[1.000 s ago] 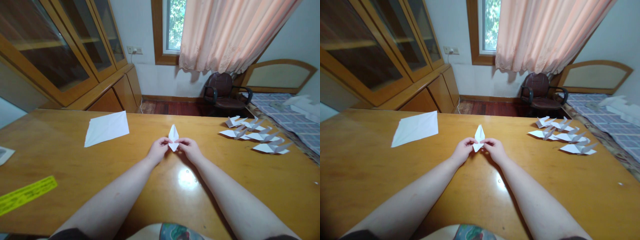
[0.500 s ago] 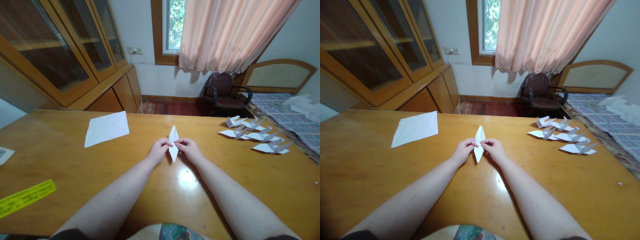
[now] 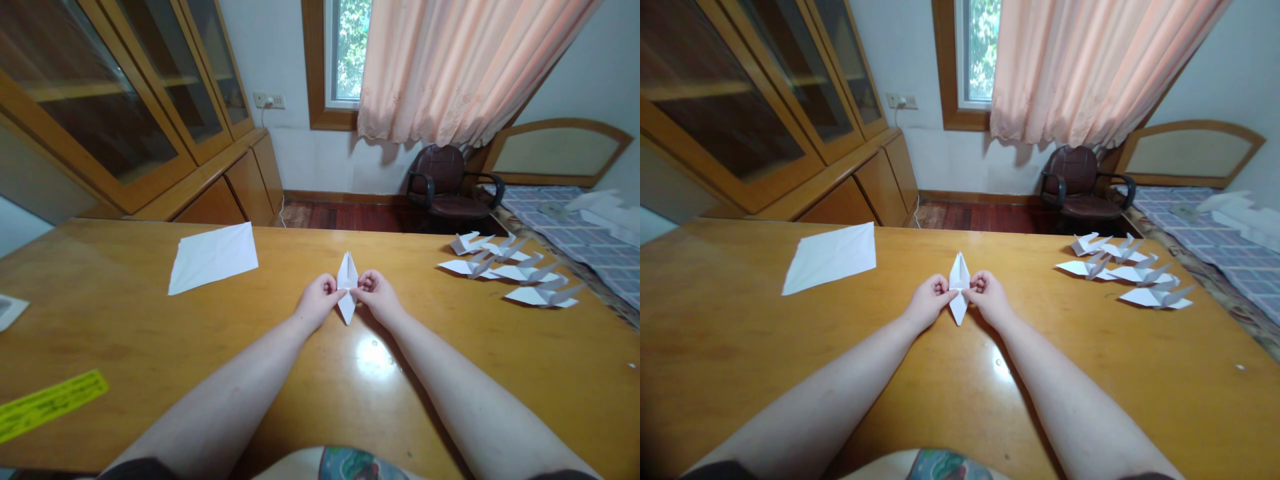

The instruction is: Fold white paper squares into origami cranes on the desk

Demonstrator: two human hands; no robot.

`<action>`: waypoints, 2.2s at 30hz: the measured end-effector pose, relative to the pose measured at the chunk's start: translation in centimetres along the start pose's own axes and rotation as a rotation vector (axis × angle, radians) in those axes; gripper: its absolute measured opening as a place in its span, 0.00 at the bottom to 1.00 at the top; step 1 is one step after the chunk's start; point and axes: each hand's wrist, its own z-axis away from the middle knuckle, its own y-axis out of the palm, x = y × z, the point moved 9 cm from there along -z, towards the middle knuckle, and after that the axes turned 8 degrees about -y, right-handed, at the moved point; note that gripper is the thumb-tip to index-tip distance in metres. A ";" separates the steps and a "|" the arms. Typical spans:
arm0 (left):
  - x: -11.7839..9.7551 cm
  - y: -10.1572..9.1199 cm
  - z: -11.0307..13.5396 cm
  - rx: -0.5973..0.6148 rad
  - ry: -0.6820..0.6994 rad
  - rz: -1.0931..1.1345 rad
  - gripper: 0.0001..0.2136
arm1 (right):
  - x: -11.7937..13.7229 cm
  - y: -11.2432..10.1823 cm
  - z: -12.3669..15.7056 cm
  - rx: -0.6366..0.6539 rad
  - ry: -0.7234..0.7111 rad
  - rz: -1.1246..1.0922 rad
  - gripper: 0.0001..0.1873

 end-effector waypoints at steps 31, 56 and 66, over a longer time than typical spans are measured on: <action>-2.3 -1.3 0.7 -0.125 0.210 -0.206 0.05 | 0.9 0.6 0.6 0.061 -0.055 0.028 0.18; 0.5 0.8 -0.1 0.102 -0.109 0.360 0.40 | 1.3 -0.8 -0.1 0.000 -0.155 0.162 0.24; 0.0 0.8 0.2 0.109 -0.094 0.347 0.36 | 0.6 -0.5 0.1 -0.029 -0.007 0.009 0.18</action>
